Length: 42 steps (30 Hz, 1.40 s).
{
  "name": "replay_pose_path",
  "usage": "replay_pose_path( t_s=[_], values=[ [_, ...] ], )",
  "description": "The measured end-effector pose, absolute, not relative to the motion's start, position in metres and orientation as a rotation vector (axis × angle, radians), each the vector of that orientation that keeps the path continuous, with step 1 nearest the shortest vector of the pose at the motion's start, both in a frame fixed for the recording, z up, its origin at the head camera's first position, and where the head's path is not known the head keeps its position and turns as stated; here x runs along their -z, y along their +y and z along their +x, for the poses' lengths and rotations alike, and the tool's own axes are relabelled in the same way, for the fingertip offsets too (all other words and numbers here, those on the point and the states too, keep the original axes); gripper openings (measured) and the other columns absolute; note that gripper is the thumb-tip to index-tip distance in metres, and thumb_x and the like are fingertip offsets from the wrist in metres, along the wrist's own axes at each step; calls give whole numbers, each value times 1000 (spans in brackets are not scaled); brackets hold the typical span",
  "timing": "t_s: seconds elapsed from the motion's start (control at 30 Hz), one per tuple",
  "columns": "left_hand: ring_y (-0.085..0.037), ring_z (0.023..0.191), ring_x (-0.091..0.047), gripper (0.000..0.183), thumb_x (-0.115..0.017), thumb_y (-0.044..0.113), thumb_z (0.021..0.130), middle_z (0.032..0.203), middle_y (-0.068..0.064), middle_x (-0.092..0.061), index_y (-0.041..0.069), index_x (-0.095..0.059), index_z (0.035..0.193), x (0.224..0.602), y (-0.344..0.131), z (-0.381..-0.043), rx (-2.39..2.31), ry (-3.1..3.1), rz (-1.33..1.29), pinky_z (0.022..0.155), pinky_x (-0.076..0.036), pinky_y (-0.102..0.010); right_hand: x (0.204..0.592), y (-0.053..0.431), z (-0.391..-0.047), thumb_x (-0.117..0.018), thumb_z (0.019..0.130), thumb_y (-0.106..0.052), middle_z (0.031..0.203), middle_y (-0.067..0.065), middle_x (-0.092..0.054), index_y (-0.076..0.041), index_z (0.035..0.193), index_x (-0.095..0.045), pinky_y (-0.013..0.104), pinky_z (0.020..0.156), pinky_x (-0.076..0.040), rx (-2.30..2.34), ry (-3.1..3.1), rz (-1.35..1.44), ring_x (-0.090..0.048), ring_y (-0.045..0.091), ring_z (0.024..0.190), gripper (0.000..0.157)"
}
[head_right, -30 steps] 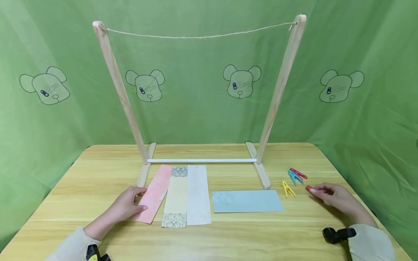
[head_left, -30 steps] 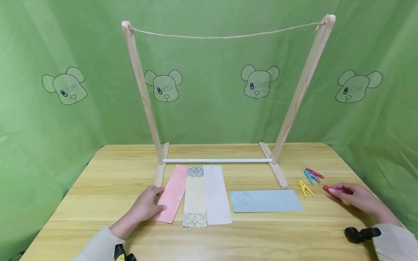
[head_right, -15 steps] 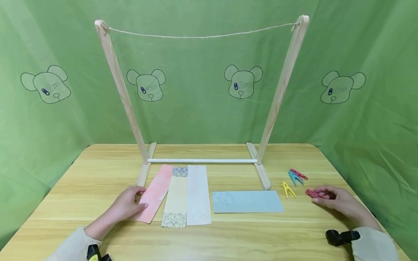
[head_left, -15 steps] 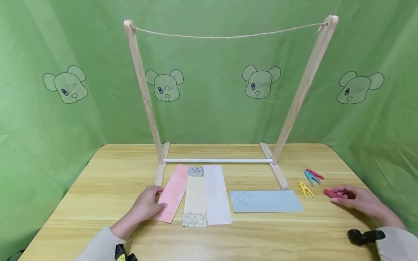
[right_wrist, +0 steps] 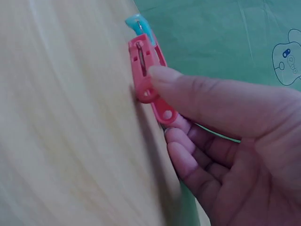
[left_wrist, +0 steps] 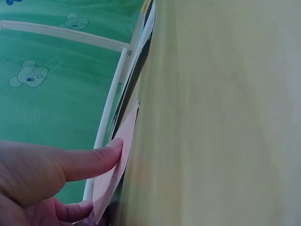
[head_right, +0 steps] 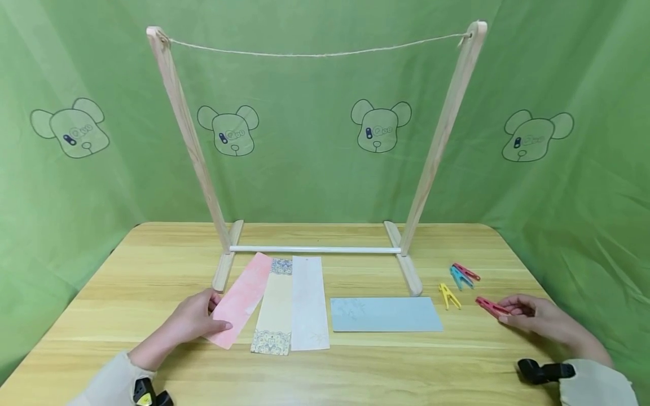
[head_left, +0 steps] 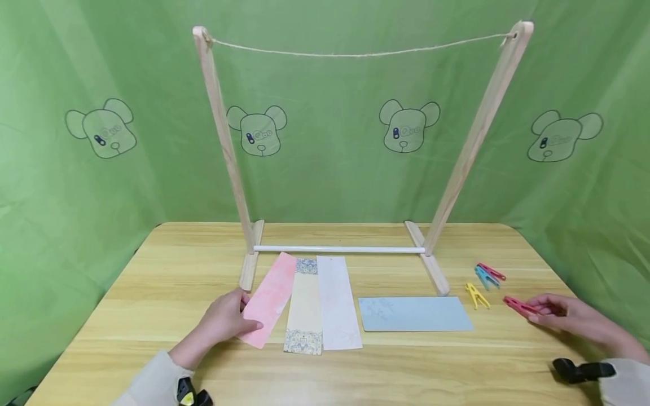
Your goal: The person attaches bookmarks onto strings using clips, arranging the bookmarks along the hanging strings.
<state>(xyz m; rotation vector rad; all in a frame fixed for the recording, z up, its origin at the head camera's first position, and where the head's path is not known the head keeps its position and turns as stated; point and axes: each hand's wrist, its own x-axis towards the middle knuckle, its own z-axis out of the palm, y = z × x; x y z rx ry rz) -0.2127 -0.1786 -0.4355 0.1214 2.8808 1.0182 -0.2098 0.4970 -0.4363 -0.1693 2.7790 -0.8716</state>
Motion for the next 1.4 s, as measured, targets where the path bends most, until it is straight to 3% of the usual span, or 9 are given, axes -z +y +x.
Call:
replay_pose_path(
  t_s=[0.2,0.37,0.63,0.77,1.0,1.03,1.13,1.27,1.4],
  values=[
    [-14,65,-52,25,-77,3,73,74,-3,-57,2,-57,87,434,-186,-217,-1161,2791,117,54,-46,-23,436,497,-210,-64,90,-23,93,4,-56,12,117,-52,21,62,-44,873,2760,-99,-48,2,75,46],
    [-14,66,-51,14,-69,-3,79,75,-5,-55,0,-59,88,433,-194,-222,-1277,2706,109,52,-44,-20,439,499,-211,-66,88,-21,86,1,-53,9,111,-54,21,60,-42,886,2764,-124,-46,3,72,39],
    [-16,69,-51,11,-62,-7,83,78,-8,-55,-6,-59,94,432,-205,-224,-1431,2546,153,54,-46,-20,441,501,-207,-65,89,-23,89,0,-61,8,114,-56,20,63,-44,863,2851,-96,-52,1,74,41],
    [-16,71,-51,11,-62,-6,84,79,-8,-55,-5,-59,94,431,-209,-225,-1420,2560,117,55,-46,-21,436,500,-209,-63,90,-30,100,11,-64,9,119,-55,20,65,-43,795,2898,-35,-50,-5,78,49],
    [-17,71,-51,12,-62,-5,84,80,-9,-54,-7,-58,95,423,-216,-223,-1422,2569,129,55,-46,-21,427,484,-215,-55,94,-40,121,30,-54,8,128,-49,34,74,-46,801,2900,-18,-43,-10,90,59],
    [-17,71,-51,13,-61,-5,84,80,-9,-55,-7,-58,96,422,-217,-223,-1427,2569,132,55,-46,-21,426,480,-215,-54,94,-42,124,28,-54,6,130,-48,33,75,-45,831,2896,-15,-40,-15,89,60],
    [-17,71,-51,13,-60,-4,85,81,-10,-55,-8,-57,97,418,-220,-223,-1422,2569,147,56,-47,-21,421,469,-215,-54,94,-41,120,1,-61,0,134,-48,30,78,-44,955,2903,-37,-36,-22,90,57],
    [-18,71,-52,13,-59,-3,86,82,-10,-55,-8,-56,99,416,-225,-224,-1425,2567,155,56,-48,-22,409,451,-217,-55,94,-37,104,-35,-50,-6,135,-48,18,75,-44,1111,2926,-59,-41,-21,91,53],
    [-18,72,-51,14,-60,-3,86,84,-10,-55,-7,-57,99,415,-227,-226,-1437,2574,166,56,-47,-21,401,429,-226,-57,95,-27,99,-35,-55,-12,129,-55,8,70,-44,1376,2893,-99,-51,-16,88,37]
  ],
)
